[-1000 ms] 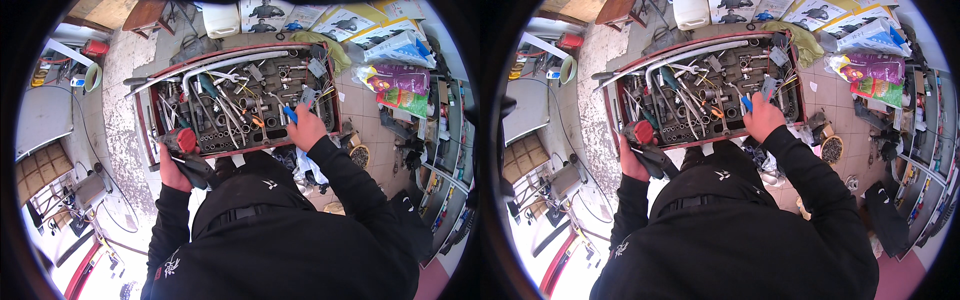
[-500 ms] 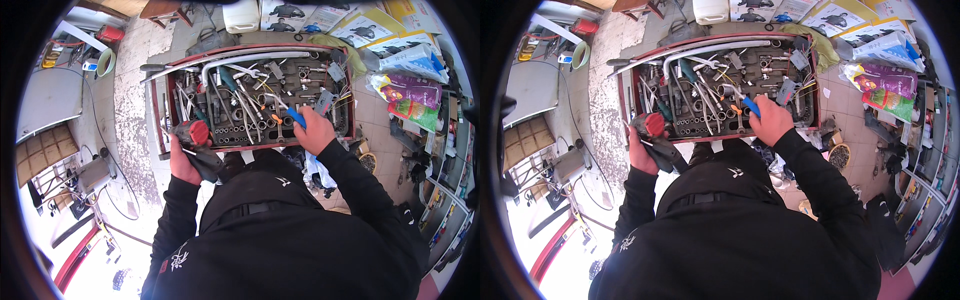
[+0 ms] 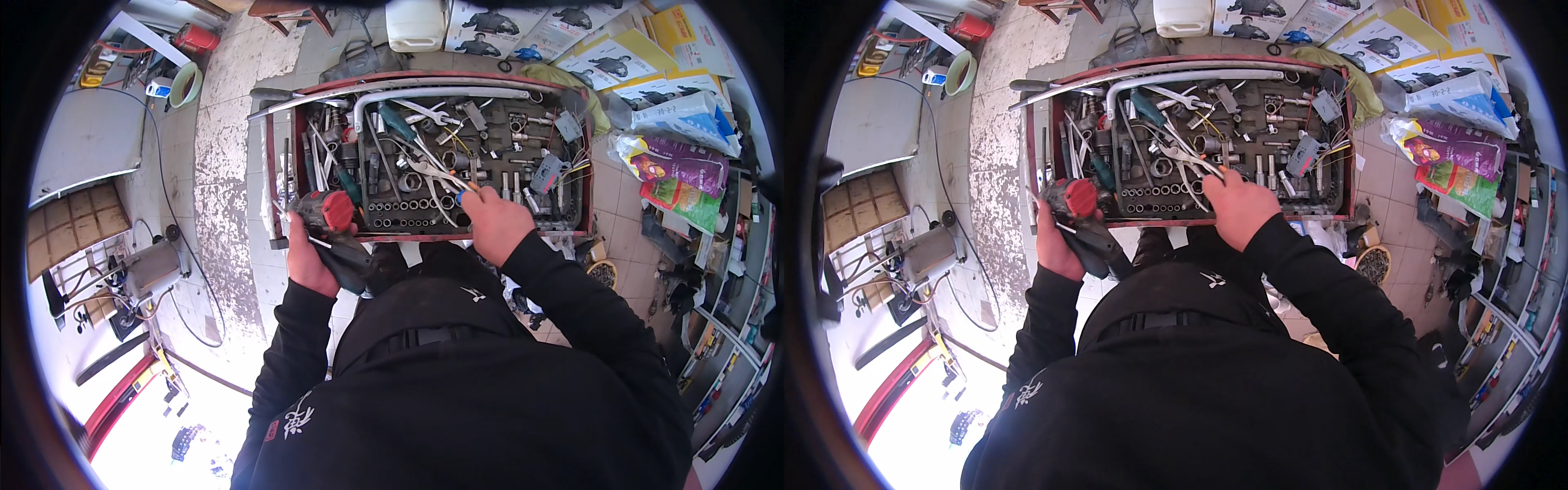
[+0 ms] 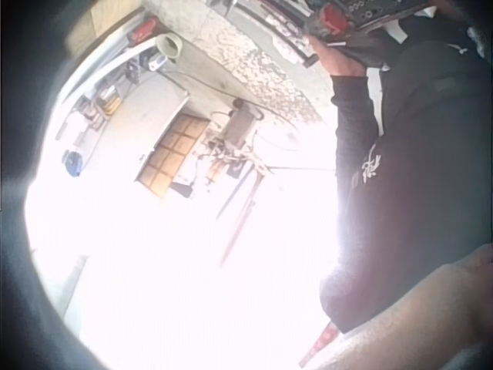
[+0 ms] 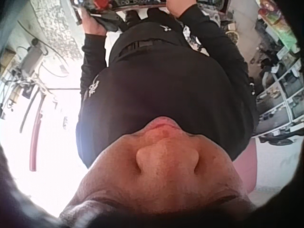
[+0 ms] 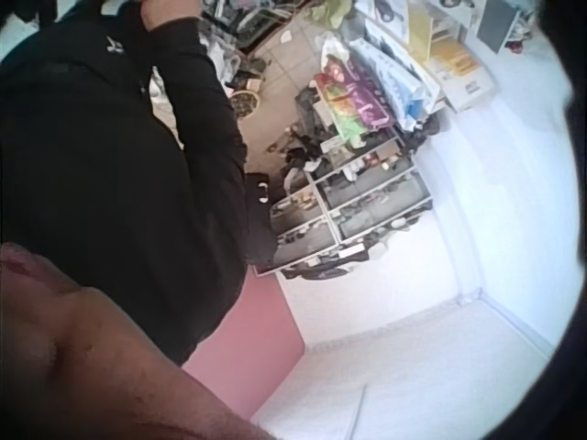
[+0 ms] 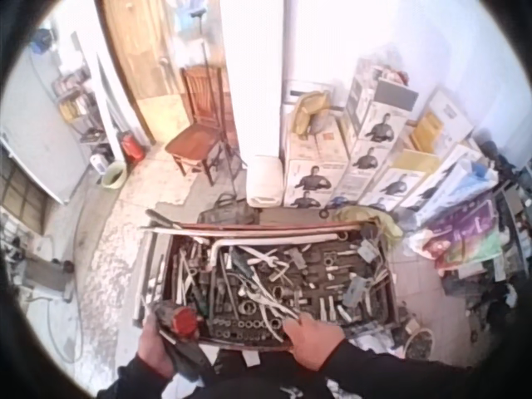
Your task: The person removes a steering column assembly from a white car, walks to a tool chest to select a drill and bit, then returns to the car to use the drill on the steering column area. The person also handles a smartphone briefly while working inside the vehicle.
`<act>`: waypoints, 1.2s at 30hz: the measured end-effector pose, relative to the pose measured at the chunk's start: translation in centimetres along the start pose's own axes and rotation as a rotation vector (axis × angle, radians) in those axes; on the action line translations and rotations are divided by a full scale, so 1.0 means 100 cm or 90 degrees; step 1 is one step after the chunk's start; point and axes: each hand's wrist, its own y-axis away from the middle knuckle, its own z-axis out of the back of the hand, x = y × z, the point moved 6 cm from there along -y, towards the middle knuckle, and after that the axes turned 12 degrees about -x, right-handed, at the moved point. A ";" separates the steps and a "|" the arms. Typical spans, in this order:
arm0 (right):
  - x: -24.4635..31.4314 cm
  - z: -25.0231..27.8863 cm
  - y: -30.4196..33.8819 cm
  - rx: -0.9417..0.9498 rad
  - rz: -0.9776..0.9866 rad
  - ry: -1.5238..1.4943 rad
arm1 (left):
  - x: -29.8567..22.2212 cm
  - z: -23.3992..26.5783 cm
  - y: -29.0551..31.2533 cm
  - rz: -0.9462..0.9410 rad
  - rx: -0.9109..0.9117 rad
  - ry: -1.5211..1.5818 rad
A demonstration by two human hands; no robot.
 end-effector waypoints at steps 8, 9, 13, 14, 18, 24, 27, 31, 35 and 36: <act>-0.002 0.015 -0.010 -0.061 0.013 -0.078 | -0.004 0.010 -0.002 0.004 -0.006 0.019; -0.004 0.015 -0.014 -0.074 -0.004 -0.071 | -0.004 0.009 -0.002 0.004 0.011 0.022; 0.004 0.010 -0.037 -0.130 -0.005 -0.082 | -0.004 0.009 0.000 -0.001 0.020 0.020; 0.008 0.008 -0.041 -0.136 -0.001 -0.084 | -0.005 0.007 0.001 -0.012 0.040 0.022; 0.014 -0.004 -0.052 -0.122 0.008 -0.127 | -0.006 0.008 0.000 -0.017 -0.009 0.022; -0.039 0.001 -0.084 -0.277 -0.114 -0.075 | -0.005 0.010 0.000 -0.007 -0.029 0.026; -0.047 -0.013 -0.102 -0.152 -0.103 0.013 | -0.002 0.009 0.001 -0.011 -0.027 0.012; -0.041 -0.017 -0.093 -0.044 -0.115 0.022 | -0.001 0.006 0.004 -0.017 -0.022 0.005; -0.045 -0.010 -0.074 -0.017 -0.146 0.029 | -0.004 0.007 0.005 -0.026 -0.002 0.013; -0.047 -0.007 -0.070 -0.038 -0.146 0.007 | -0.004 0.009 0.004 -0.023 -0.005 0.026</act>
